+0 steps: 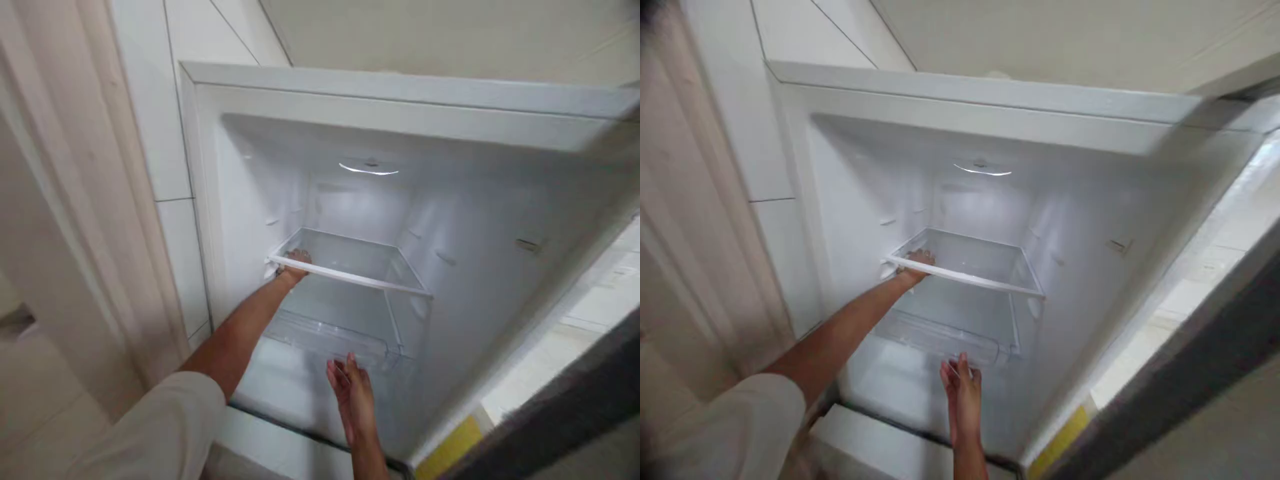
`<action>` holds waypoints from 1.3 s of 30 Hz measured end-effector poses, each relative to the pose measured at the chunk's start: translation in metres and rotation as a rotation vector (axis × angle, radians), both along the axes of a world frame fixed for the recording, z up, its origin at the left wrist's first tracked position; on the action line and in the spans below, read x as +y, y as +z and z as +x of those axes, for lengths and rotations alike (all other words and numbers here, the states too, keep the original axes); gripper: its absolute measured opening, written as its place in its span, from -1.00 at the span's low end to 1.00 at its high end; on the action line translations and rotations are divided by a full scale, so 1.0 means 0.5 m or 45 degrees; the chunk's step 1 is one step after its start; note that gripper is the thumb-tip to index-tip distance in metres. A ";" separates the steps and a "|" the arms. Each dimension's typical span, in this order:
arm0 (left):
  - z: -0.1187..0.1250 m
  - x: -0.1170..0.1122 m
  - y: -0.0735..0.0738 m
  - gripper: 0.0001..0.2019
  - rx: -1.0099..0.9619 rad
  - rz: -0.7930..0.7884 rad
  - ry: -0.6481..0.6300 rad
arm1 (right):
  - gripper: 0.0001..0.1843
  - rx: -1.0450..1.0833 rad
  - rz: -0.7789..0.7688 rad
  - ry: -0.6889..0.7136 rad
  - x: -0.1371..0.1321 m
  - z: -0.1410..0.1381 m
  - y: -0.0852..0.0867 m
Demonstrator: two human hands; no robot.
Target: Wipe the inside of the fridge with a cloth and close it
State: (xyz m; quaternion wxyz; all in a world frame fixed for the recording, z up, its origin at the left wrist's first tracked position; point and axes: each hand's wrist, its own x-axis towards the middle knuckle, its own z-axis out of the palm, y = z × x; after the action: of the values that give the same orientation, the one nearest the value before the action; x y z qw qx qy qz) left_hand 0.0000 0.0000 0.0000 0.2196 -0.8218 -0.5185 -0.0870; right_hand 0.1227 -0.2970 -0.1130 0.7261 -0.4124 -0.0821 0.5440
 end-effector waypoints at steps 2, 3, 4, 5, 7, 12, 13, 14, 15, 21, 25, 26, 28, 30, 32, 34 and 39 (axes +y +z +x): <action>0.002 0.018 -0.005 -0.74 0.001 0.017 -0.061 | -0.20 -0.014 -0.009 -0.030 0.021 0.005 -0.011; 0.003 0.028 -0.007 -0.76 0.000 0.025 -0.090 | -0.21 -0.022 -0.012 -0.044 0.030 0.007 -0.017; 0.005 0.037 -0.010 -0.78 -0.002 0.032 -0.117 | -0.22 -0.031 -0.014 -0.056 0.037 0.008 -0.023; 0.007 0.045 -0.014 -0.77 -0.005 0.039 -0.146 | -0.22 -0.046 -0.014 -0.071 0.043 0.009 -0.029; 0.013 0.062 -0.020 -0.71 -0.014 0.049 -0.192 | -0.23 -0.065 -0.013 -0.097 0.049 0.009 -0.042; 0.036 0.094 -0.022 -0.63 -0.027 0.056 -0.192 | -0.20 -0.070 -0.012 -0.140 0.055 0.015 -0.073; 0.040 0.097 -0.020 -0.63 -0.031 0.058 -0.178 | -0.20 -0.073 -0.008 -0.126 0.056 0.016 -0.078; 0.045 0.100 -0.019 -0.63 -0.037 0.059 -0.163 | -0.21 -0.073 -0.004 -0.115 0.057 0.017 -0.083; 0.050 0.102 -0.017 -0.63 -0.044 0.059 -0.146 | -0.22 -0.078 0.002 -0.113 0.059 0.017 -0.088; 0.065 0.102 -0.012 -0.66 -0.103 0.006 -0.052 | -0.26 -0.123 0.012 -0.197 0.060 0.003 -0.089; 0.057 0.099 -0.015 -0.71 -0.099 -0.082 -0.067 | -0.28 -0.105 0.034 -0.208 0.058 -0.005 -0.076; 0.055 0.097 -0.017 -0.73 -0.090 -0.109 -0.087 | -0.29 -0.116 0.040 -0.217 0.058 -0.006 -0.074; 0.056 0.093 -0.021 -0.75 -0.075 -0.166 -0.136 | -0.30 -0.130 0.041 -0.215 0.058 -0.005 -0.074; 0.064 0.085 -0.029 -0.74 -0.066 -0.221 -0.183 | -0.30 -0.127 0.038 -0.192 0.059 -0.003 -0.077; 0.076 0.074 -0.038 -0.73 -0.069 -0.260 -0.214 | -0.29 -0.118 0.037 -0.180 0.060 -0.001 -0.082; 0.088 0.063 -0.046 -0.72 -0.082 -0.284 -0.231 | -0.28 -0.112 0.038 -0.186 0.062 0.001 -0.084; 0.117 0.040 -0.054 -0.70 -0.117 -0.365 -0.304 | -0.24 -0.087 0.043 -0.139 0.065 0.003 -0.076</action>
State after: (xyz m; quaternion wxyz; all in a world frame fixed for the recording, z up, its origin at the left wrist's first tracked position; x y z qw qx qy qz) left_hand 0.0584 0.0200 -0.0270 0.0647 -0.8955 -0.4339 -0.0752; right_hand 0.1244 -0.2647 -0.1510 0.7584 -0.4224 -0.0933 0.4876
